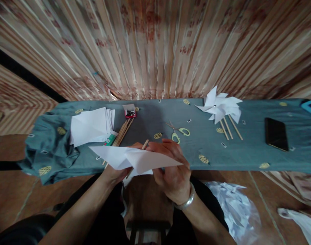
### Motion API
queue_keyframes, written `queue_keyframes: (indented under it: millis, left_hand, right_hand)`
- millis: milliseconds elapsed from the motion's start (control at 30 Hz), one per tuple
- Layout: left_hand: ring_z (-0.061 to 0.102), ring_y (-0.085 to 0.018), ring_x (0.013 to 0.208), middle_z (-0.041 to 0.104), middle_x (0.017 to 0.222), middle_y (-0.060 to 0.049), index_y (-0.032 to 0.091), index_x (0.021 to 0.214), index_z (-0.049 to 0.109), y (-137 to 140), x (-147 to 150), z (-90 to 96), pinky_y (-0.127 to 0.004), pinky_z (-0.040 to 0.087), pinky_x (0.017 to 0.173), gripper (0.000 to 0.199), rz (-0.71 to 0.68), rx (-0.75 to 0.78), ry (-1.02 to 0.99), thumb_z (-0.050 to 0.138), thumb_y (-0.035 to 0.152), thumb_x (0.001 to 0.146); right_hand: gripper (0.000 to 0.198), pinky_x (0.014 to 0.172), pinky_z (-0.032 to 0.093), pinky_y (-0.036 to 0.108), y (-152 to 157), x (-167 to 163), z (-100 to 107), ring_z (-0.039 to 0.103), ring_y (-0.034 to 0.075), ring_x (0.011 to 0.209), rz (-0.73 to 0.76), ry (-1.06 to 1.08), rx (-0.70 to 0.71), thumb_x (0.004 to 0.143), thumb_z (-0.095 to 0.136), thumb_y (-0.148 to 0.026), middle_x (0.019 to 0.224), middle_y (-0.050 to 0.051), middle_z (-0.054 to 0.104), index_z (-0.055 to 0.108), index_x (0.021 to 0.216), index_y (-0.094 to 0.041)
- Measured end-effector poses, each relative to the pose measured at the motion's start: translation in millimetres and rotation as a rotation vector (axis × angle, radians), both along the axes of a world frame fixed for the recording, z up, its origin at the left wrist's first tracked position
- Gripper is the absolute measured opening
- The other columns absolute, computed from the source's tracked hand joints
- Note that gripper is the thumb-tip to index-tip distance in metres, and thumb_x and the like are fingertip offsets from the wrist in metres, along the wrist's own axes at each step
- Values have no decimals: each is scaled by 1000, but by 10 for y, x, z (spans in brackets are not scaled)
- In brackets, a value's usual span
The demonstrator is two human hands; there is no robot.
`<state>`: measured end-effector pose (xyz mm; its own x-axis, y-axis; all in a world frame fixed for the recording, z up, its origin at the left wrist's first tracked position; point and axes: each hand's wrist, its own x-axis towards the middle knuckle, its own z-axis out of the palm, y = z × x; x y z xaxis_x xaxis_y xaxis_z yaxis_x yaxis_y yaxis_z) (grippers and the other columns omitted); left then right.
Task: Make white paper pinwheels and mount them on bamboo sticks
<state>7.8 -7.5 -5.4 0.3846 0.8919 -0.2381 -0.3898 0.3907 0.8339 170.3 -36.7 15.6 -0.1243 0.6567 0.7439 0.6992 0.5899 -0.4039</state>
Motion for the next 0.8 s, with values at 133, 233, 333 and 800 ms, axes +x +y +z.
queue_keyframes:
  millis: [133, 233, 333, 800]
  left_hand:
    - [55, -14, 70, 64, 75, -2, 16, 78, 72, -11, -11, -1, -24, 42, 67, 40, -9, 19, 17, 86, 47, 57]
    - [53, -14, 68, 64, 75, -2, 16, 80, 72, -16, -21, -27, -24, 41, 64, 40, -43, 21, 17, 84, 48, 59]
    - [53, -14, 68, 63, 74, -2, 16, 77, 71, -14, -24, -39, -24, 41, 64, 39, -52, 27, 30, 86, 45, 57]
    - [59, -13, 63, 68, 68, -3, 13, 70, 75, 26, -44, -134, -21, 42, 57, 27, 48, -10, 92, 88, 32, 57]
  right_hand:
    - [25, 88, 57, 42, -6, 8, 13, 69, 21, 88, -5, -1, -17, 87, 55, -15, 92, 3, 73, 59, 111, -23]
    - [26, 89, 57, 44, -9, 15, 26, 69, 21, 88, 1, 9, -46, 87, 54, -16, 92, 3, 73, 59, 111, -25]
    - [30, 89, 57, 44, -12, 17, 38, 70, 22, 88, 4, 17, -64, 86, 53, -14, 92, 3, 74, 58, 113, -26]
    - [19, 49, 51, 22, 25, 1, -8, 64, 13, 57, 2, 624, -610, 76, 70, -25, 75, 0, 73, 67, 94, -20]
